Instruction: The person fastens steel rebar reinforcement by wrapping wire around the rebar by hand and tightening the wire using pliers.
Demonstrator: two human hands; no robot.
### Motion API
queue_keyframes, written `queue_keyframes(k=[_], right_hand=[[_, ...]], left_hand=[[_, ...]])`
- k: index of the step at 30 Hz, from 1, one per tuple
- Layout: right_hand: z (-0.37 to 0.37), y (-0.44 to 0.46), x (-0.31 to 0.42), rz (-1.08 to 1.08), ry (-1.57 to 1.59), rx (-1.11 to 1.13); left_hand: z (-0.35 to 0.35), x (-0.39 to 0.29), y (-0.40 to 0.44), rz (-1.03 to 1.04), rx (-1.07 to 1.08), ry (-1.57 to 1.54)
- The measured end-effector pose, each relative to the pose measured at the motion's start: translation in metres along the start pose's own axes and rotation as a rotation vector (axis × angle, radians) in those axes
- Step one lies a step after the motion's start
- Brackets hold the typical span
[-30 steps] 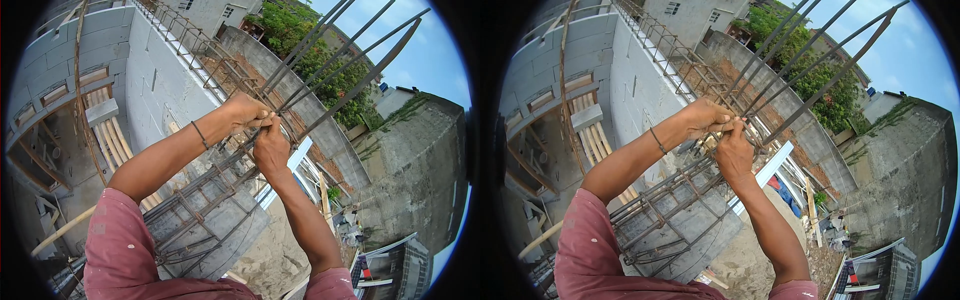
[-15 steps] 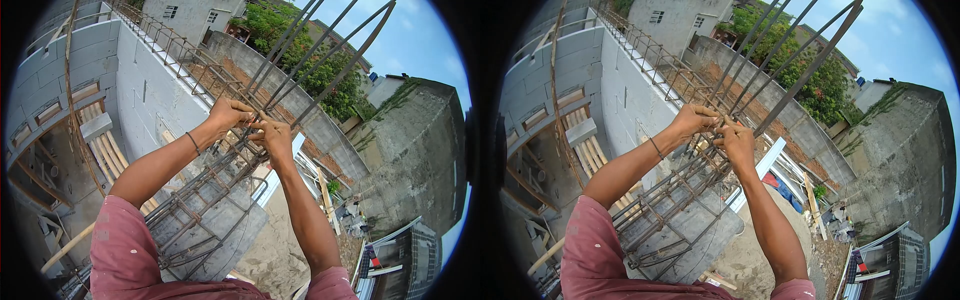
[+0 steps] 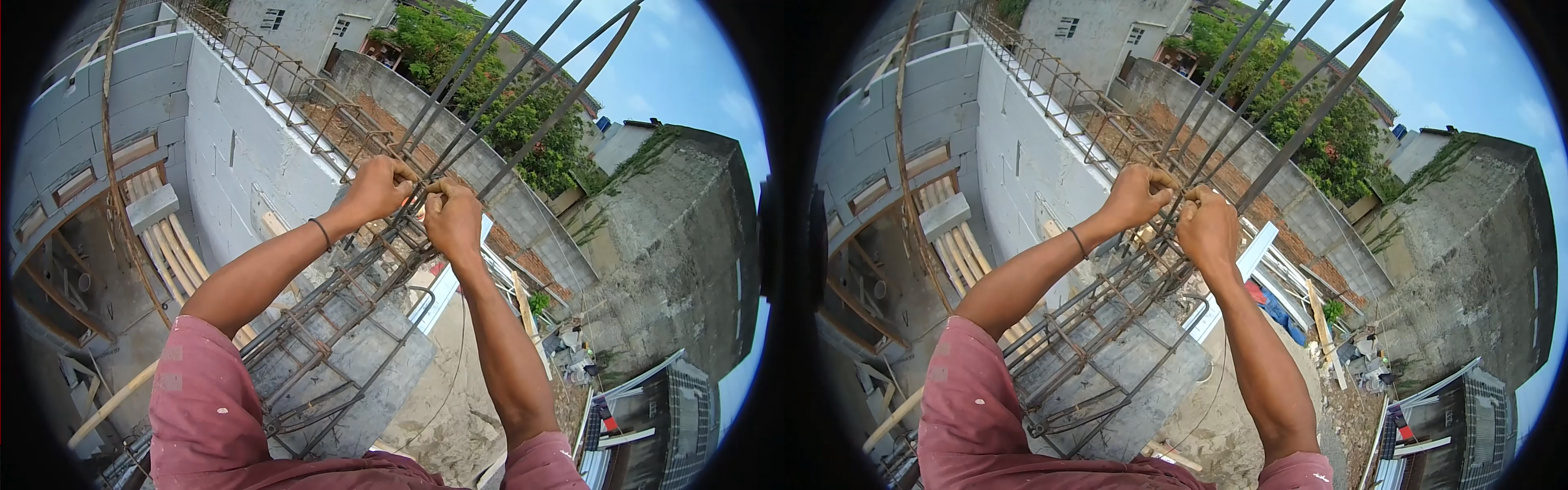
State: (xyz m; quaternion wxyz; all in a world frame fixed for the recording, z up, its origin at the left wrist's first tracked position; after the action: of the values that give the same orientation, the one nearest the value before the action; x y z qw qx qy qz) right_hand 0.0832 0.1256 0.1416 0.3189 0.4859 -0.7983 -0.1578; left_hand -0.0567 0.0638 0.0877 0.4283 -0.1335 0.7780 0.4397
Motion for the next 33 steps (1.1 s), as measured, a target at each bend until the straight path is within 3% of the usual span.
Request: queue_keyframes(k=[2, 4, 5, 7, 8, 10, 15, 17, 20, 22, 23, 25, 26, 28, 30, 32, 33], right_hand=[[-0.003, -0.003, 0.015, -0.226, -0.160, -0.002], [0.006, -0.011, 0.011, -0.211, -0.202, 0.041], [0.007, -0.018, 0.010, -0.219, -0.222, 0.022], [0.006, -0.027, 0.005, -0.254, -0.206, -0.029], [0.005, -0.028, 0.003, -0.246, -0.194, -0.046], [0.007, -0.031, -0.003, -0.197, -0.136, -0.036], [0.009, -0.034, -0.019, -0.124, 0.006, -0.032], [0.000, -0.034, -0.027, -0.097, 0.044, -0.061], [0.003, -0.036, -0.028, -0.112, 0.132, -0.007], [0.013, -0.041, -0.031, -0.095, 0.235, -0.045], [0.020, -0.043, -0.030, -0.094, 0.247, -0.051], [0.027, -0.046, -0.032, -0.045, 0.279, -0.027], [0.027, -0.048, -0.037, -0.042, 0.292, -0.031], [0.019, -0.053, -0.042, -0.007, 0.418, 0.030], [0.006, -0.071, -0.052, 0.007, 0.485, 0.106], [0.010, -0.102, -0.062, 0.035, 0.509, 0.262], [0.015, -0.119, -0.070, 0.018, 0.533, 0.233]], left_hand=[[0.001, -0.008, -0.001, 0.095, -0.044, 0.116], [0.000, -0.025, -0.005, 0.335, -0.136, 0.269], [0.000, -0.023, -0.002, 0.339, -0.130, 0.278], [0.011, -0.002, 0.011, 0.038, 0.118, 0.149], [0.007, -0.005, 0.017, 0.050, 0.127, 0.165], [0.020, 0.022, 0.018, -0.405, 0.420, -0.199], [0.041, 0.041, 0.001, -0.926, 0.303, -0.663], [0.036, 0.041, 0.004, -0.927, 0.248, -0.627], [0.029, 0.016, 0.009, -0.768, 0.219, -0.361], [0.022, 0.007, 0.023, -0.509, 0.231, 0.041], [0.022, 0.006, 0.022, -0.507, 0.230, 0.055], [0.019, -0.019, 0.025, -0.289, 0.149, 0.403], [0.019, -0.026, 0.027, -0.288, 0.152, 0.417], [0.019, -0.034, 0.018, -0.587, 0.216, 0.335], [0.020, -0.006, 0.024, -0.604, 0.267, 0.246], [0.018, -0.006, 0.022, -0.642, 0.145, 0.097], [0.014, -0.007, 0.025, -0.640, 0.182, 0.258]])
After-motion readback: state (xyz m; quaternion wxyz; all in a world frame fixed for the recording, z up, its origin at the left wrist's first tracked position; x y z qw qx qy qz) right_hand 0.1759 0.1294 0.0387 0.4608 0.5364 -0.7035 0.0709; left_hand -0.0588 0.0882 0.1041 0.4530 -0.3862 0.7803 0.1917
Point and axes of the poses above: each hand's wrist, its own y-axis towards the middle knuckle, its own z-axis out of the palm, x = y × z, the point moved 8 cm from there along y, towards the middle knuckle, and after that the axes turned 4 degrees about -z, right-handed, at the moved point
